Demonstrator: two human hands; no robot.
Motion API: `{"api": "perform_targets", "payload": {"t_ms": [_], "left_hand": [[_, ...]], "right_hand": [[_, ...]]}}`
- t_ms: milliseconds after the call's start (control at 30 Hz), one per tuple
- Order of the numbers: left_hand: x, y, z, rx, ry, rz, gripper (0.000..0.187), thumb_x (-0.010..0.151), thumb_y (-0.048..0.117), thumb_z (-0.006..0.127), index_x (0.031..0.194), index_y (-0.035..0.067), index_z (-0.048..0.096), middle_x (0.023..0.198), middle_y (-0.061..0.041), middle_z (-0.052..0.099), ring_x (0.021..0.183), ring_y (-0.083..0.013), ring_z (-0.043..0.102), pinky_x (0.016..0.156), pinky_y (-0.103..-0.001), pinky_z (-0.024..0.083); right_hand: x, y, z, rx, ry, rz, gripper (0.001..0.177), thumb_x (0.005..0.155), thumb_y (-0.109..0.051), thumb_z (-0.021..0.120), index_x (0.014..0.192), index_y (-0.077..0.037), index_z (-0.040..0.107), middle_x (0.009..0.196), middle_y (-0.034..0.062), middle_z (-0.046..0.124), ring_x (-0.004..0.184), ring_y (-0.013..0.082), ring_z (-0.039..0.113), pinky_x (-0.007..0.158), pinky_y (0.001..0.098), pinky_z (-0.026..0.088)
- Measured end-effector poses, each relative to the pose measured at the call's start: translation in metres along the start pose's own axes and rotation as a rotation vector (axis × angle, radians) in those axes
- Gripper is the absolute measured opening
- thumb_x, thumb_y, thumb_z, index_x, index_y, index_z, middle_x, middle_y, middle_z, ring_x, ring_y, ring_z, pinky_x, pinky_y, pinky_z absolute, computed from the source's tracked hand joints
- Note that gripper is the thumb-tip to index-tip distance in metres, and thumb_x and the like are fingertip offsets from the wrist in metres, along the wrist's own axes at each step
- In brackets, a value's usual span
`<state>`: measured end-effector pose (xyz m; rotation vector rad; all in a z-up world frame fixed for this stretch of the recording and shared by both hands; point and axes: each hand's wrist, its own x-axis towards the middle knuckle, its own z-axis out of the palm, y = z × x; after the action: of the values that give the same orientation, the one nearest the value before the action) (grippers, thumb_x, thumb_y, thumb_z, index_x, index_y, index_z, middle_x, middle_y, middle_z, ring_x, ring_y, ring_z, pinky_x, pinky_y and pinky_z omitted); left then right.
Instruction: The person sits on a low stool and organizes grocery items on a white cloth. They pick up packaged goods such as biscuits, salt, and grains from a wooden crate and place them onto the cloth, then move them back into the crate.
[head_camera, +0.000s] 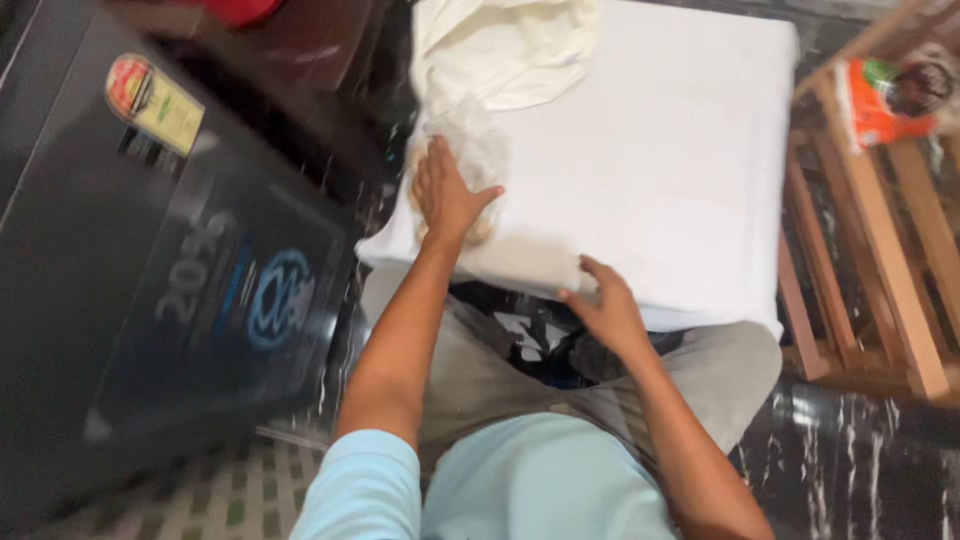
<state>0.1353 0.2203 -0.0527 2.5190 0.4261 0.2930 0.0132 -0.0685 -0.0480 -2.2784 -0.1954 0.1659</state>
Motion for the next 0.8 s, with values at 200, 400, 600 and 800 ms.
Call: {"api": "perform_targets", "payload": {"t_ms": [200,400,600,800], "left_hand": [[0.008,0.012,0.054,-0.038,0.109,0.010,0.084,0.084,0.010,0.077,0.159,0.002,0.042,0.125,-0.018,0.067,0.122,-0.0376,0.058,0.113,-0.053,0.036],[-0.018,0.035,0.072,-0.157,0.100,0.392,0.055,0.074,0.002,0.073,0.128,-0.002,0.062,0.123,-0.022,0.063,0.120,-0.0423,0.055,0.106,-0.054,0.039],[-0.067,0.103,0.066,-0.401,-0.052,0.561,0.048,0.076,-0.004,0.060,0.124,-0.007,0.062,0.122,-0.027,0.059,0.118,-0.0461,0.055,0.104,-0.049,0.043],[-0.120,0.204,0.055,-0.474,-0.336,0.724,0.039,0.076,-0.005,0.057,0.114,-0.004,0.067,0.113,-0.022,0.065,0.110,-0.0427,0.061,0.096,-0.045,0.050]], "right_hand": [[-0.023,0.001,-0.021,0.064,0.018,0.094,0.061,0.085,-0.035,0.077,0.135,-0.004,0.062,0.132,0.0163,0.067,0.122,0.0321,0.062,0.098,0.0421,0.051],[-0.023,-0.003,-0.031,0.220,-0.004,0.160,0.084,0.076,-0.038,0.081,0.147,-0.008,0.048,0.144,0.0181,0.055,0.133,0.0323,0.055,0.098,0.0417,0.052],[0.038,-0.007,0.011,0.318,0.320,-0.259,0.104,0.064,-0.030,0.084,0.148,0.009,0.037,0.151,0.0344,0.034,0.139,0.0488,0.034,0.111,0.0480,0.035],[0.061,0.098,0.034,0.348,0.578,0.112,0.052,0.094,-0.027,0.067,0.138,-0.002,0.057,0.142,0.0201,0.061,0.139,0.0330,0.055,0.114,0.0441,0.043]]}}
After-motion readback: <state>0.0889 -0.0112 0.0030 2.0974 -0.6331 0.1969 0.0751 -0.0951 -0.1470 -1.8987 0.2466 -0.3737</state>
